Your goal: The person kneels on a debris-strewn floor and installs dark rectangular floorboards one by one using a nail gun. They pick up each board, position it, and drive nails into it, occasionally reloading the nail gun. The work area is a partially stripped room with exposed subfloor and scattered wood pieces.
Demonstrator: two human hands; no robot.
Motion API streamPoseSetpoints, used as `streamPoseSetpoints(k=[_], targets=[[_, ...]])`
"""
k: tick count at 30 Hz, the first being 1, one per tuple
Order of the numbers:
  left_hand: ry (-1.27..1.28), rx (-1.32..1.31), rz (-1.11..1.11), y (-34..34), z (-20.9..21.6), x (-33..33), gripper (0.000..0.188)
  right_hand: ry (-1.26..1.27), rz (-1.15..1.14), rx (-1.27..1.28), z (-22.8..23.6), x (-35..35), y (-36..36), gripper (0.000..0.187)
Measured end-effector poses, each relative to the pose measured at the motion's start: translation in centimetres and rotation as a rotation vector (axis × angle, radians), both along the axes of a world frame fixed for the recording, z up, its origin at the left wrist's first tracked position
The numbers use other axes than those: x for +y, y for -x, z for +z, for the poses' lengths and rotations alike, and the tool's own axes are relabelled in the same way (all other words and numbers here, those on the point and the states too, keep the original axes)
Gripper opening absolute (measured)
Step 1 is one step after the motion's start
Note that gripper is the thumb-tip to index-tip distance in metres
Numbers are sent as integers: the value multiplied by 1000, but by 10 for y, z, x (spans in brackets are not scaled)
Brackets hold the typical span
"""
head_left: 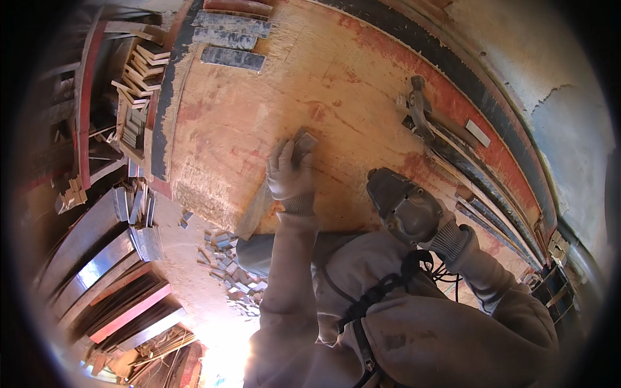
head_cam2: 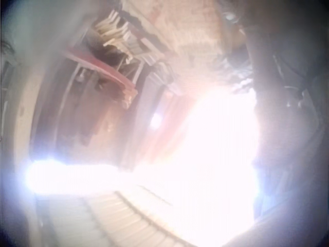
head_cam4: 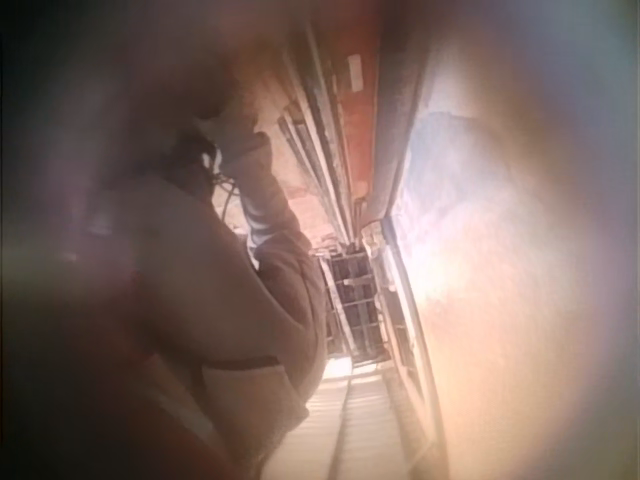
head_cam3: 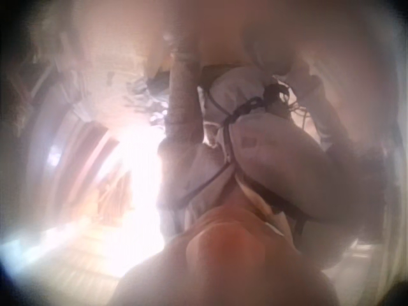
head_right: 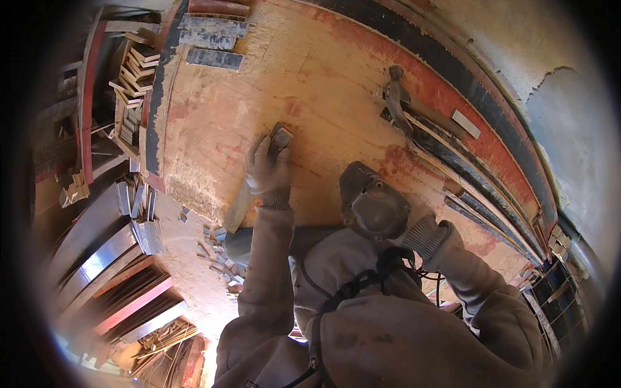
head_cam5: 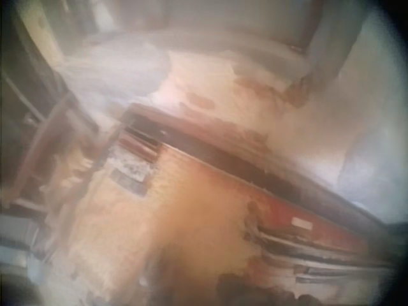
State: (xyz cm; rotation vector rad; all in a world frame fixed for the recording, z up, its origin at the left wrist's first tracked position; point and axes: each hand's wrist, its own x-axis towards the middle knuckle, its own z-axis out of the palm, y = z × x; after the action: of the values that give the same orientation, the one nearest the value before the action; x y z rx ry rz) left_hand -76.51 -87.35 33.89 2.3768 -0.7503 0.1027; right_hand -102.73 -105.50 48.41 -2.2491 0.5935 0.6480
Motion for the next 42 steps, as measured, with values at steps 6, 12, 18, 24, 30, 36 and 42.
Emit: streamPoseSetpoints(k=[6,12,18,24,30,36,42], targets=[[5,-8,-12,-5,-2,1,44,-8,76,-24,4,-8,-8,56],[-95,109,48,-6,17,-4,41,-61,121,-52,-29,-3,13,53],[-70,162,69,-7,25,-9,39,-8,142,2,-46,5,34,58],[-121,254,98,-9,32,-11,43,-58,111,80,-43,4,34,62],[-177,308,137,-9,37,-13,43,22,90,-7,-39,6,31,71],[-187,211,112,-7,32,-14,38,-77,64,-522,-19,-9,-37,62],[-199,158,92,-5,27,-14,33,203,105,-846,-8,-13,-116,44]])
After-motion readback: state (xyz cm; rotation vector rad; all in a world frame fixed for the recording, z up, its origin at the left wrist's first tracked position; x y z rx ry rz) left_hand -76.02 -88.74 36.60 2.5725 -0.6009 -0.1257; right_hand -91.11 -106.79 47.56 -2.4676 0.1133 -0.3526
